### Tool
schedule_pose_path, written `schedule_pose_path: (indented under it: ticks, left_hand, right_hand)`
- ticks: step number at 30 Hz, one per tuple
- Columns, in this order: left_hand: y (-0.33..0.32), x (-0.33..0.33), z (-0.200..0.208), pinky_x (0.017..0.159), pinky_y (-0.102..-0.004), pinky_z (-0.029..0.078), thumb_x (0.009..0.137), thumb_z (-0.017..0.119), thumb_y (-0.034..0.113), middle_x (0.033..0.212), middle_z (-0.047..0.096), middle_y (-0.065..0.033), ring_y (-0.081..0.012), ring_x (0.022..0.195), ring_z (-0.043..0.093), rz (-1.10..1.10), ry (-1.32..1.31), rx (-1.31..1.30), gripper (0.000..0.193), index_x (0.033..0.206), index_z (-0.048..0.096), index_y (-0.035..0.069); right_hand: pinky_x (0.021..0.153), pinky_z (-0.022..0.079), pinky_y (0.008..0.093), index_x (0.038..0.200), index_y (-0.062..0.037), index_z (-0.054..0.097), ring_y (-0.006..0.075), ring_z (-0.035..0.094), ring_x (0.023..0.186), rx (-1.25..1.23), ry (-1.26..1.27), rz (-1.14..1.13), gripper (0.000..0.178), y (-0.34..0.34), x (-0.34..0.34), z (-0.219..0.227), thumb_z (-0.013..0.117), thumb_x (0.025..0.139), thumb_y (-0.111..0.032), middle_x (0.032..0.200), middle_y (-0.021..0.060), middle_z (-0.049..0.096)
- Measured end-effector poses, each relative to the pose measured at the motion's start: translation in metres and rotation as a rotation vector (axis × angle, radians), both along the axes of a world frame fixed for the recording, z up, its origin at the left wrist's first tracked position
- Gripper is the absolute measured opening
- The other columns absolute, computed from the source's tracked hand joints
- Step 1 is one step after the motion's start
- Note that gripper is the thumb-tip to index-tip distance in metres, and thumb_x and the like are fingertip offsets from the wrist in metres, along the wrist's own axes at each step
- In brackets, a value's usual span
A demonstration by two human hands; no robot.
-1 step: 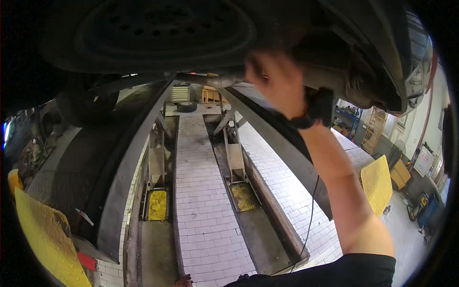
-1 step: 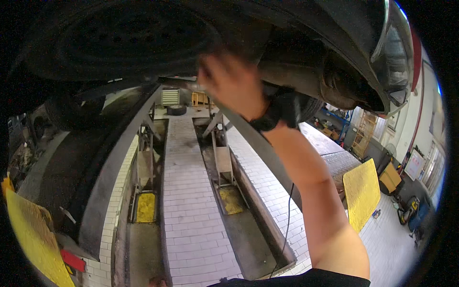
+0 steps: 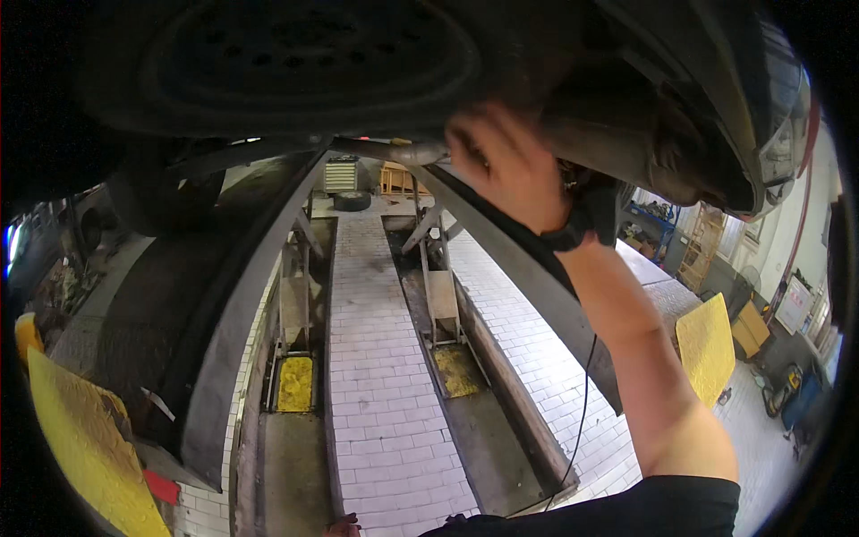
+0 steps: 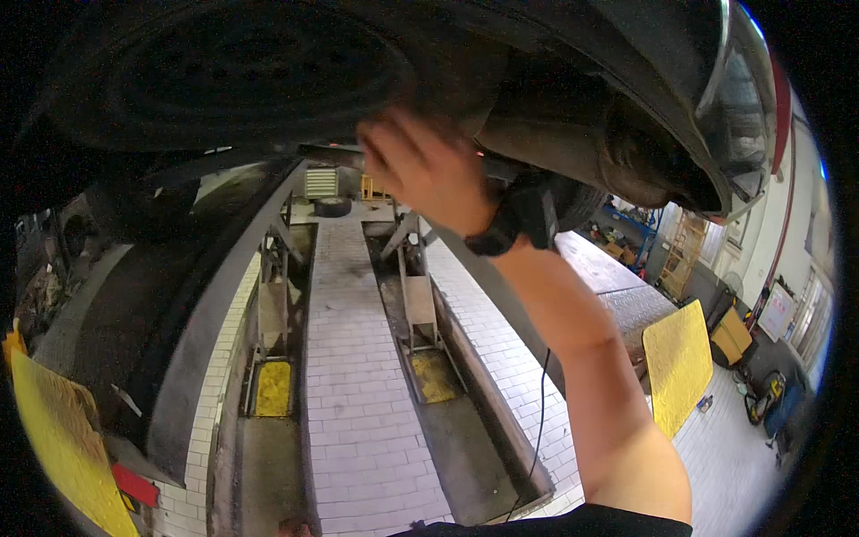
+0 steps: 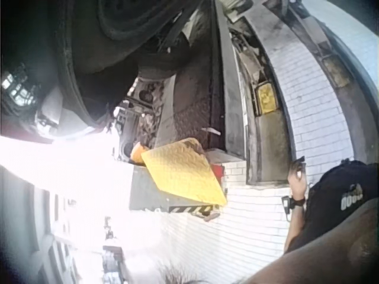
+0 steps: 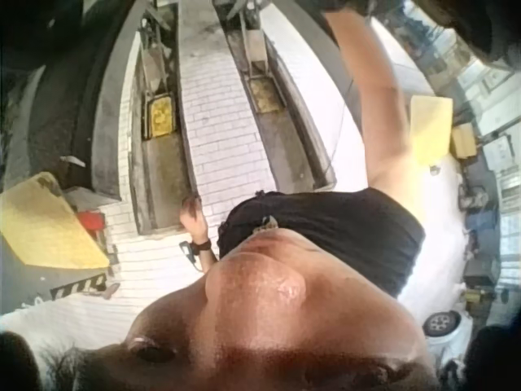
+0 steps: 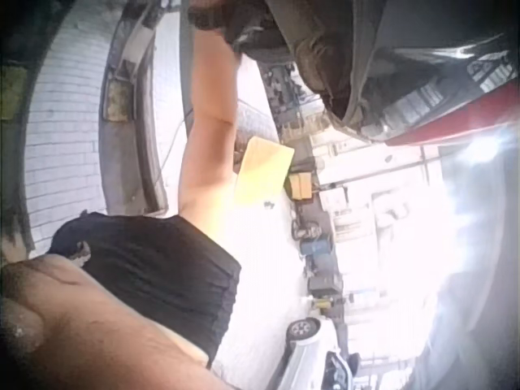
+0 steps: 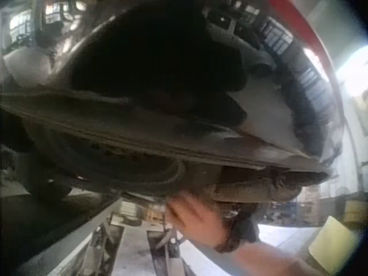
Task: Inspecting the exhaust system and spare tire area of a vehicle on a lift, followed by walking through the service bay.
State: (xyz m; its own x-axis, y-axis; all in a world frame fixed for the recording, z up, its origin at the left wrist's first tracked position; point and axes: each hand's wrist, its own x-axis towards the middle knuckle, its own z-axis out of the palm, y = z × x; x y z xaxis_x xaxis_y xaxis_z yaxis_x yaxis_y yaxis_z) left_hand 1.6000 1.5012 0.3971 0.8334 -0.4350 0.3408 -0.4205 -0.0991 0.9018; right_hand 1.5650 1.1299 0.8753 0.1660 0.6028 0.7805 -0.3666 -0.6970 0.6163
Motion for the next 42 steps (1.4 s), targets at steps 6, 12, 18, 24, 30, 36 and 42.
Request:
schedule_pose_path:
  ticks: [6,12,18,24,30,36,42]
  left_hand:
    - [-0.012,-0.013,0.018,0.081,-0.0384,0.051,0.092,0.059,0.009,0.100,0.070,-0.0161,-0.0309,0.091,0.066,-0.023,-0.030,-0.002,0.016,0.101,0.068,-0.001]
    - [-0.010,-0.020,0.005,0.081,-0.0367,0.052,0.090,0.056,0.002,0.103,0.070,-0.0157,-0.0280,0.093,0.066,-0.032,-0.020,-0.038,0.018,0.104,0.067,-0.002]
    - [-0.020,-0.022,0.021,0.082,-0.0344,0.052,0.091,0.056,0.001,0.104,0.070,-0.0147,-0.0247,0.093,0.066,-0.050,0.046,-0.050,0.018,0.106,0.066,-0.003]
    - [-0.022,-0.020,0.012,0.077,-0.0322,0.052,0.091,0.058,0.004,0.103,0.070,-0.0143,-0.0206,0.088,0.066,-0.053,0.062,0.027,0.017,0.104,0.067,-0.003]
    - [-0.015,-0.019,0.012,0.079,-0.0350,0.052,0.091,0.058,0.005,0.102,0.070,-0.0143,-0.0232,0.086,0.066,-0.025,0.068,-0.015,0.018,0.105,0.067,-0.002]
    - [-0.017,-0.023,0.001,0.084,-0.0400,0.050,0.091,0.061,0.008,0.098,0.069,-0.0184,-0.0321,0.091,0.064,0.083,0.076,-0.005,0.020,0.105,0.066,-0.005]
    - [-0.009,-0.022,-0.019,0.079,-0.0422,0.050,0.092,0.062,0.019,0.093,0.068,-0.0222,-0.0371,0.085,0.064,0.173,-0.001,0.087,0.026,0.101,0.067,-0.005]
  right_hand:
    - [0.059,0.053,0.0367,0.093,-0.0085,0.069,0.0263,0.065,0.070,0.069,0.145,0.132,0.013,-0.015,-0.009,-0.003,0.070,0.085,-0.019,0.091,0.0068,0.066]
    - [0.060,0.052,0.0378,0.089,-0.0077,0.070,0.0311,0.065,0.069,0.020,-0.135,0.132,0.020,-0.010,-0.039,0.042,0.077,0.079,-0.024,0.079,0.0113,0.066]
    - [0.071,0.051,0.0279,0.094,-0.0013,0.073,0.0160,0.069,0.076,-0.043,-0.293,0.414,0.016,0.003,-0.046,0.072,0.076,0.083,-0.013,0.089,0.0090,0.074]
    - [0.071,0.051,0.0297,0.095,-0.0021,0.073,0.0233,0.070,0.077,-0.231,-0.424,0.253,0.016,-0.005,-0.042,0.076,0.076,0.082,-0.011,0.088,0.0123,0.073]
    - [0.089,0.047,0.0349,0.111,0.0039,0.064,0.0342,0.067,0.098,-0.248,-0.529,0.151,0.036,-0.016,-0.038,0.077,0.077,0.082,-0.014,0.109,0.0234,0.068]
    - [0.071,0.052,0.0321,0.095,-0.0041,0.072,0.0307,0.069,0.077,-0.374,-0.473,0.089,0.014,-0.034,-0.039,0.089,0.072,0.082,-0.010,0.085,0.0125,0.072]
    - [0.066,0.049,0.0381,0.084,-0.0056,0.068,0.0333,0.063,0.072,-0.054,-0.407,0.119,0.010,-0.017,-0.031,0.066,0.068,0.076,-0.010,0.077,0.0100,0.067]
